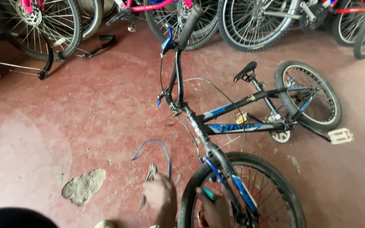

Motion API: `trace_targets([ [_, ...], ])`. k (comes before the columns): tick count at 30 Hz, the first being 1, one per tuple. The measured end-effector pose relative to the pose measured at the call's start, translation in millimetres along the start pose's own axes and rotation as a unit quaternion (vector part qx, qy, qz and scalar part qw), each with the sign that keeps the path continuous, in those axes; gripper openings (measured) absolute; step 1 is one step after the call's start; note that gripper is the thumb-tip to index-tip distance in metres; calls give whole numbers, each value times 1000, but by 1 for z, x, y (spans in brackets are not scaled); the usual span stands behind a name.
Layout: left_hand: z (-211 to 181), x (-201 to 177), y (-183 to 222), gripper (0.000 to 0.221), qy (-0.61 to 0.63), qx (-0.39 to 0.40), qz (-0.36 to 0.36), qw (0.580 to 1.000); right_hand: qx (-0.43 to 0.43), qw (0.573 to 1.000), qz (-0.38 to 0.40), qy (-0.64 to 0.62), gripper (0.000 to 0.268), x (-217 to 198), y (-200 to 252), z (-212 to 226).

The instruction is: Installing and adjusting a brake or gear cable on a bicycle using pliers to pull it taut.

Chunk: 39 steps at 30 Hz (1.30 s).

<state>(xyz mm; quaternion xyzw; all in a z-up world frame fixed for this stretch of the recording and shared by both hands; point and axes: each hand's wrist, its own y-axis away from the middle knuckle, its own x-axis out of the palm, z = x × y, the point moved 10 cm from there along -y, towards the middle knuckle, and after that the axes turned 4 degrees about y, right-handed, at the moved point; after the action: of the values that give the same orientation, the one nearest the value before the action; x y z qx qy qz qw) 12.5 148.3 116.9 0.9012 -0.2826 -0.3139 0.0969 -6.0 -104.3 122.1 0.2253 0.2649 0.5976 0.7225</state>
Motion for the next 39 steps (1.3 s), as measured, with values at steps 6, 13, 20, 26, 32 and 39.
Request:
trace_targets([
  [6,-91,-58,53,34,120,111,-8,987,14,962,246,-114,23,75,-12,-17],
  [13,-116,-76,135,10,297,239,196,904,-82,969,157,-172,57,33,14,76],
  [20,-104,-16,220,48,336,275,386,814,-236,785,522,-237,89,19,109,178],
  [26,-46,50,153,39,433,-31,338,835,-83,958,158,-222,40,-76,-12,100],
  [32,-44,121,72,39,234,-174,338,895,-89,962,44,-255,22,-104,-69,91],
  [39,-50,148,60,27,261,-233,403,846,-7,989,-45,-143,35,-91,-96,66],
])
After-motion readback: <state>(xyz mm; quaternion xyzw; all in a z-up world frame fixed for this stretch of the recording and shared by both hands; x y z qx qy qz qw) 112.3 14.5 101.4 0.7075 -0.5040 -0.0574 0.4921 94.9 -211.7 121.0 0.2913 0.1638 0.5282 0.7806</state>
